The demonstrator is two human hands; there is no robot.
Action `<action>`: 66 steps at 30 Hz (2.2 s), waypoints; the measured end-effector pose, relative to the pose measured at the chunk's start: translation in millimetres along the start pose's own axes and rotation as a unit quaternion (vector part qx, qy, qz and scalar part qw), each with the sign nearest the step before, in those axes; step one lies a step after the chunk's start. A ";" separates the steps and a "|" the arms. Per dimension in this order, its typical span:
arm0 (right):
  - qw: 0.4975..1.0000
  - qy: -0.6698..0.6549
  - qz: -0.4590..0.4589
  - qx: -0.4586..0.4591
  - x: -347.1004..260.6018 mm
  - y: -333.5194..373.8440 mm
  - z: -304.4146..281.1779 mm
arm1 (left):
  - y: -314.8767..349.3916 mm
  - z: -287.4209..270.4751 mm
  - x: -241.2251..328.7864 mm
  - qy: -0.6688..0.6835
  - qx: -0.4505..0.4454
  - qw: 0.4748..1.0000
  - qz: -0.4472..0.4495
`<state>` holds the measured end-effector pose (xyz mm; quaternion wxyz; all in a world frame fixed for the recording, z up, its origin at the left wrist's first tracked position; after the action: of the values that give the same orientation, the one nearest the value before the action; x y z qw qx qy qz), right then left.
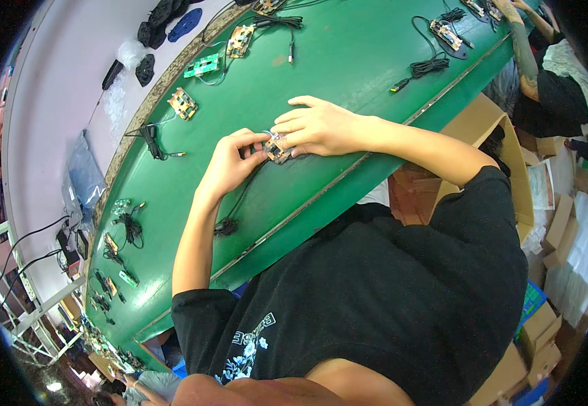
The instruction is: The person assembles electronic circuit boards into plastic housings by hand, integrating electronic components and USB cables into the final product.
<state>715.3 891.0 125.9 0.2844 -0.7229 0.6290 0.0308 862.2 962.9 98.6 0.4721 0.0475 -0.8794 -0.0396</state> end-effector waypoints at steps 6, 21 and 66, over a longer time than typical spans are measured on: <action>0.991 0.103 0.081 0.007 -16.7 5.7 -2.9 | 9.6 -1.1 20.6 -0.004 -0.009 1.000 0.020; 0.979 0.099 0.172 -0.035 5.3 19.3 -14.9 | 17.3 20.7 56.4 -0.236 0.125 0.959 0.093; 0.957 0.121 0.181 0.190 66.8 -83.3 -107.6 | 147.3 -57.1 -67.0 -0.062 0.423 0.904 -0.007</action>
<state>772.6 786.9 220.0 0.3284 -0.5280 0.7730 -0.1259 939.9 1115.8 91.6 0.3520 0.2462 -0.8406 0.3300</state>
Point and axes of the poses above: each hand's wrist, its own y-axis away from the middle knuckle, its own z-axis out of the palm, x = y × z, the point moved 7 cm from there along -y, towards the middle knuckle, and after that the axes turned 4 degrees about x, right-handed, at the moved point
